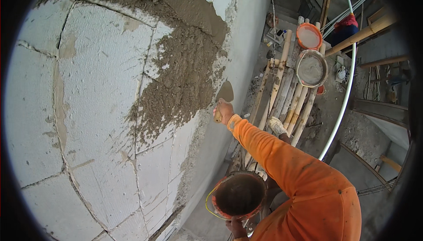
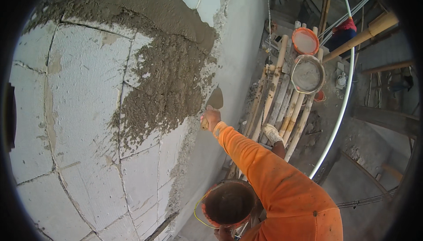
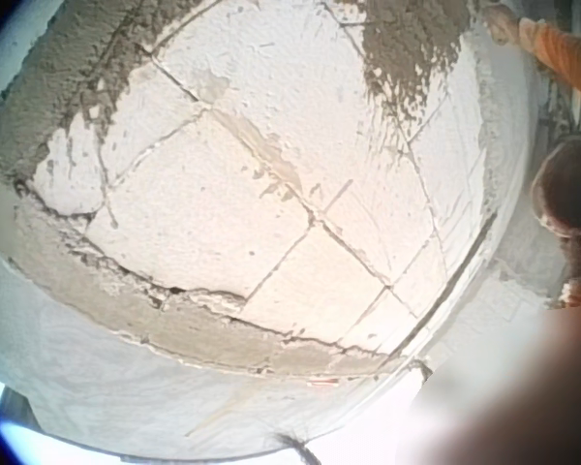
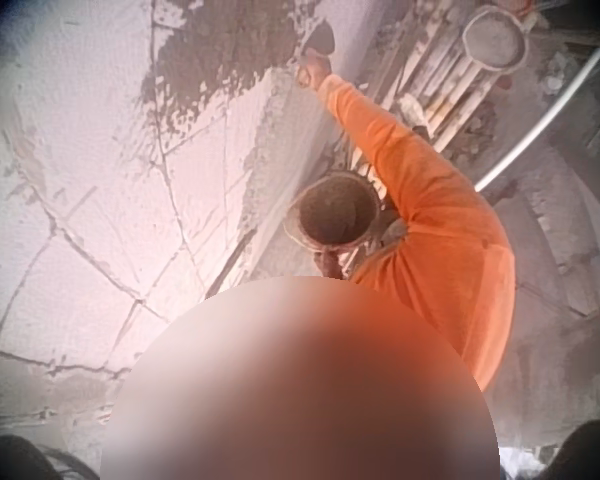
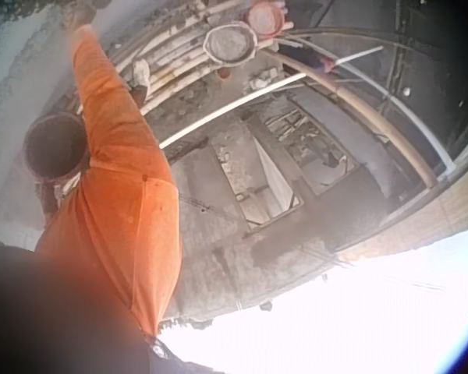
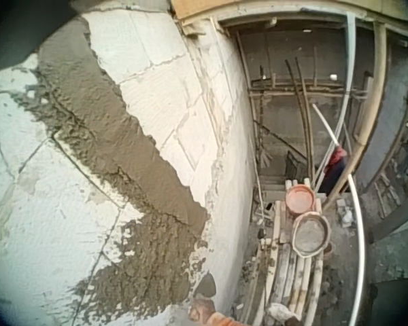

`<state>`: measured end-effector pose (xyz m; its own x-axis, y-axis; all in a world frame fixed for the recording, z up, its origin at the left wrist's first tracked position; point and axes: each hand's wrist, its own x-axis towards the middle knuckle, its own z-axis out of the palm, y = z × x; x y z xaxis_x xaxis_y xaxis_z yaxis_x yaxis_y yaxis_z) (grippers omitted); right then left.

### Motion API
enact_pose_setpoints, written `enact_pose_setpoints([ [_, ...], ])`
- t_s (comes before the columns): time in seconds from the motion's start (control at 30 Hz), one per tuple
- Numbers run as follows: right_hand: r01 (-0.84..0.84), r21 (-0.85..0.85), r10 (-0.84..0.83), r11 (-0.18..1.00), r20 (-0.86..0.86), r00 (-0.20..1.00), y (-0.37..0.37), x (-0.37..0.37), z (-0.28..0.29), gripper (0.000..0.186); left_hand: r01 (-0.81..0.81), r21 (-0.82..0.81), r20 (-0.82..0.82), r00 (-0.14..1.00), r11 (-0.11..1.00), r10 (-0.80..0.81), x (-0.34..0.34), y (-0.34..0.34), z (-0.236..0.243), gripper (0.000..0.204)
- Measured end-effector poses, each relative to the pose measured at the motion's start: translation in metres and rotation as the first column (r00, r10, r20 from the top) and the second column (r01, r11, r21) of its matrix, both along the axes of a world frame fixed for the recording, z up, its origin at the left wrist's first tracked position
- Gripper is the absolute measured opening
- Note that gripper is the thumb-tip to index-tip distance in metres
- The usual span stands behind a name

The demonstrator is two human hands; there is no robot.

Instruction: The person places a metal straightedge against a wall, then scoops mortar from a bucket using a trowel and applies it onto the wall.

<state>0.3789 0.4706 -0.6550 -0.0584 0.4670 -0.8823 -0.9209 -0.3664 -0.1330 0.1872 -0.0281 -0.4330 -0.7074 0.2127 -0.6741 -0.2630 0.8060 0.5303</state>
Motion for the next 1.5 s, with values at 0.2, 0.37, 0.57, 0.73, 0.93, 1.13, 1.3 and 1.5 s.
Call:
enact_pose_setpoints([
  [0.2, 0.152, 0.130, -0.160, 0.980, 0.051, 0.986, 0.040, 0.049, 0.057, 0.020, 0.035, -0.081, -0.007, 0.999, 0.996, -0.035, -0.010, -0.017, -0.016, 0.040],
  [0.37, 0.109, 0.125, -0.112, 0.986, 0.018, 0.994, 0.047, 0.065, 0.063, 0.016, 0.014, 0.038, 0.026, 1.000, 0.999, -0.015, 0.011, -0.002, -0.008, 0.036],
  [0.57, 0.129, 0.118, -0.132, 0.985, 0.023, 0.991, 0.059, 0.086, 0.067, 0.016, 0.050, 0.213, 0.133, 0.988, 0.976, -0.079, 0.028, 0.042, 0.005, 0.029],
  [0.73, 0.009, 0.221, -0.042, 0.975, 0.143, 0.989, 0.073, 0.123, 0.079, 0.022, 0.179, 0.201, 0.102, 0.974, 0.963, -0.202, 0.028, 0.063, 0.006, 0.025],
  [0.93, -0.149, 0.358, 0.048, 0.922, 0.275, 0.960, 0.016, 0.167, 0.116, 0.021, 0.198, 0.250, 0.053, 0.975, 0.948, -0.218, 0.040, 0.095, 0.010, 0.028],
  [1.13, -0.716, 0.170, 0.345, 0.677, 0.786, 0.512, -0.163, 0.182, 0.195, 0.033, 0.200, 0.256, 0.149, 0.959, 0.946, -0.243, 0.028, 0.104, 0.003, 0.030],
  [1.3, -0.949, -0.307, 0.257, 0.075, 0.925, -0.279, -0.302, 0.166, 0.243, 0.045, 0.258, 0.324, 0.140, 0.938, 0.910, -0.316, -0.005, 0.095, -0.021, 0.034],
  [1.5, -0.690, -0.674, -0.133, -0.263, 0.734, -0.666, -0.322, 0.089, 0.253, 0.030, 0.355, 0.536, 0.079, 0.882, 0.766, -0.465, -0.032, 0.075, 0.003, 0.024],
])
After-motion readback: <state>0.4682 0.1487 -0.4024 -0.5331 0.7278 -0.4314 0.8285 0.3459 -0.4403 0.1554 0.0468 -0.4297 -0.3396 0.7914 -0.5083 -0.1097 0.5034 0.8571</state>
